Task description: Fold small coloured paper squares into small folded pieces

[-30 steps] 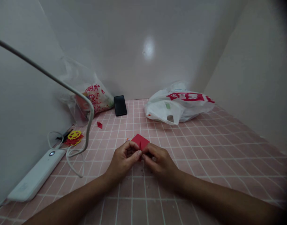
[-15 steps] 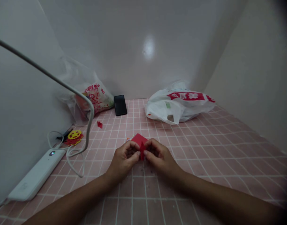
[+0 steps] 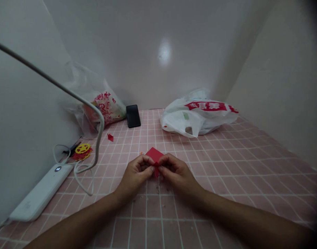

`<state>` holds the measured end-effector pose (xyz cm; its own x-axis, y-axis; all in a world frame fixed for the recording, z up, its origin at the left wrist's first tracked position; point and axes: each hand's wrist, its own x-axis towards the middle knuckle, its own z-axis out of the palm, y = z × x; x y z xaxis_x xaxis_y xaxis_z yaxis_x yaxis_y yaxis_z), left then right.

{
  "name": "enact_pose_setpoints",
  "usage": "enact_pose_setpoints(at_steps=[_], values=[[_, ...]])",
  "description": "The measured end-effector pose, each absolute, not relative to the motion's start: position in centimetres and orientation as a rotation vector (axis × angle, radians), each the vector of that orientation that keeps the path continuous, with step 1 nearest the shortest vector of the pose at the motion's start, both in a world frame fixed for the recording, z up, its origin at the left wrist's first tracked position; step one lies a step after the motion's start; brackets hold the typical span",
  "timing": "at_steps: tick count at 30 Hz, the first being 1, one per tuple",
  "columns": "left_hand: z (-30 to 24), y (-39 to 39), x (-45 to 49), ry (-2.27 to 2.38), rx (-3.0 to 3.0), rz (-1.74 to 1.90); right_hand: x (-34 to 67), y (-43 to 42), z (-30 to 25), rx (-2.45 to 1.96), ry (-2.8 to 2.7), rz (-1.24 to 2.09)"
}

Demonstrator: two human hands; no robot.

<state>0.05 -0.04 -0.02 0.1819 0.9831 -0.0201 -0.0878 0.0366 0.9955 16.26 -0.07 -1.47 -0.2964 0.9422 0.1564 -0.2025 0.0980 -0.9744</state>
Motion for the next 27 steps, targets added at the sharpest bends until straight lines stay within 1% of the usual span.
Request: enact_pose_setpoints(at_steps=[6, 10, 20, 24, 27], values=[[0.1, -0.2, -0.2, 1.022, 1.242, 1.108, 16.4, 0.0, -1.0, -0.775, -1.359, 1.412], [0.2, -0.2, -0.2, 1.021, 1.238, 1.113, 16.6, 0.0, -1.0, -0.750, -1.410, 1.337], [0.1, -0.6, -0.4, 0.949, 1.199, 1.119, 17.3, -0.3, -1.2, -0.683, -1.779, 0.783], [0.0, -0.8, -0.5, 0.896, 1.215, 1.098, 17.2, -0.5, -1.1, -0.655, -1.832, 0.665], [0.2, -0.8, -0.4, 0.939, 1.271, 1.136, 17.2, -0.6, -1.1, -0.628, -1.870, 0.622]])
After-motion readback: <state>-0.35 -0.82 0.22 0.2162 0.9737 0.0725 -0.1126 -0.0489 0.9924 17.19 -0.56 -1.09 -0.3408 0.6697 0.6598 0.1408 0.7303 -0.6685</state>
